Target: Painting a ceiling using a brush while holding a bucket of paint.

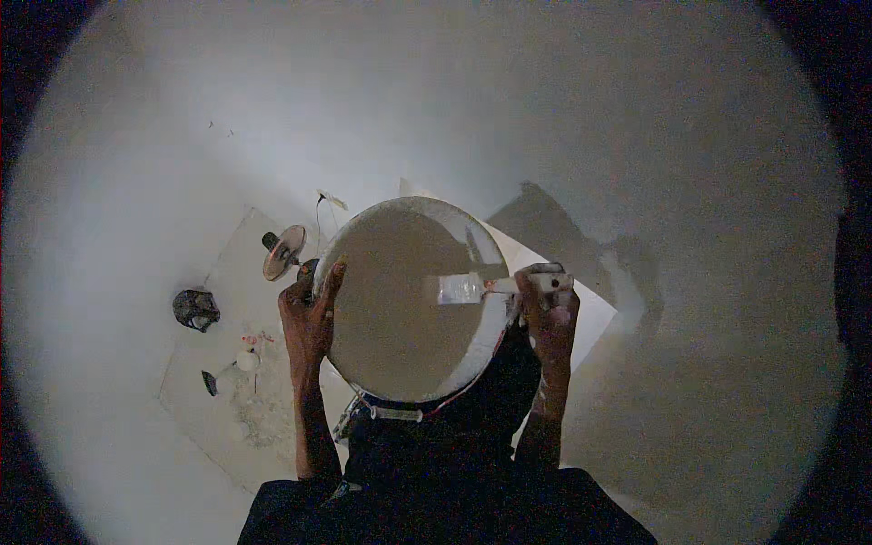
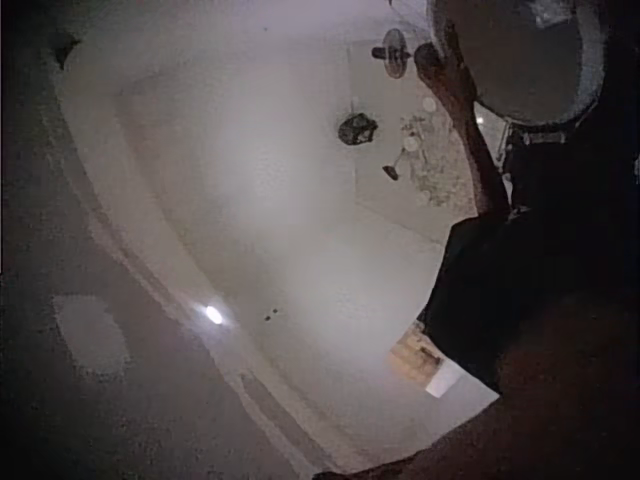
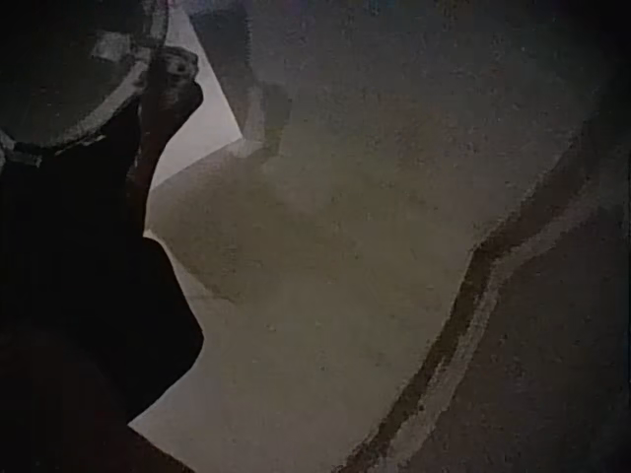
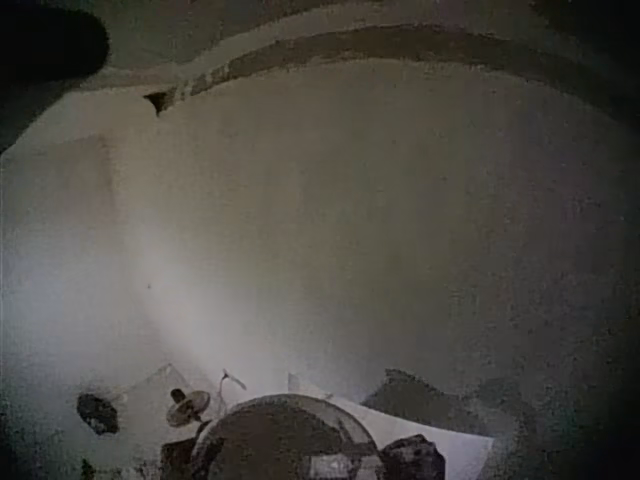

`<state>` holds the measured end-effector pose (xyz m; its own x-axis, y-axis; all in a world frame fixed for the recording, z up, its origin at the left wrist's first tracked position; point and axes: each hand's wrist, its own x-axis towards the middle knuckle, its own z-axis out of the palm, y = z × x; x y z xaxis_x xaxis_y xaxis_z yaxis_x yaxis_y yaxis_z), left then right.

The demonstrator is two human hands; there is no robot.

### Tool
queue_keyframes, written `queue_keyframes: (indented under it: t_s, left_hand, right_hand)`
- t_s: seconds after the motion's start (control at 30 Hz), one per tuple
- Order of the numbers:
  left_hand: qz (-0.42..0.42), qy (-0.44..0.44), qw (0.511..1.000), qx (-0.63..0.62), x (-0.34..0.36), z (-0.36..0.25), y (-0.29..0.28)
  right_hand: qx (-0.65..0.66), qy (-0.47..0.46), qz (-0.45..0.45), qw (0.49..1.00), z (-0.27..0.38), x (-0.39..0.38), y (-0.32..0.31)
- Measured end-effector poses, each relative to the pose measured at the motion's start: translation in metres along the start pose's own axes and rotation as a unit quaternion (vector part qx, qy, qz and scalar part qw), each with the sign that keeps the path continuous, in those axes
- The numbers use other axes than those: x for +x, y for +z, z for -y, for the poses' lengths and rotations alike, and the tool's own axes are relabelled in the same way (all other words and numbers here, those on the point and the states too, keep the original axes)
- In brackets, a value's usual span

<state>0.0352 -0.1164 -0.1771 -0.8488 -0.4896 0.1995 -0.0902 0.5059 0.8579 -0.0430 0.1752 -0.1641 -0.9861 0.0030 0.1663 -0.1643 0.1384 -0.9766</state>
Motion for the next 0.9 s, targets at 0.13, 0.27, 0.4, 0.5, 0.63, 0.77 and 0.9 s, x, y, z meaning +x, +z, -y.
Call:
queue_keyframes:
  t_s: [0.13,0.27,0.4,0.5,0.63,0.77,0.9]
  left_hand:
    - [0.027,-0.062,0.998,0.011,0.004,-0.018,-0.002]
    - [0.041,-0.003,0.998,0.053,0.0,-0.019,-0.001]
    - [0.032,-0.12,0.992,0.005,0.005,-0.018,-0.002]
    - [0.012,0.043,0.984,0.174,0.003,0.011,-0.002]
    - [0.024,-0.144,0.989,0.034,0.003,-0.044,-0.002]
    - [0.05,-0.146,0.986,0.057,0.004,-0.046,-0.004]
    - [0.007,-0.103,0.995,0.01,0.0,-0.04,0.001]
  right_hand:
    - [-0.033,0.016,0.011,0.999,-0.003,0.006,-0.003]
    - [-0.066,-0.045,0.071,0.994,-0.013,0.035,-0.013]
    - [-0.092,-0.085,0.13,0.984,0.003,0.085,-0.007]
    - [-0.134,-0.337,0.163,0.917,0.003,0.119,0.005]
    - [-0.225,-0.486,0.193,0.822,0.001,0.135,0.005]
    - [-0.121,-0.2,0.272,0.933,0.024,0.128,0.015]
    - [-0.135,-0.302,0.248,0.911,0.029,0.125,0.011]
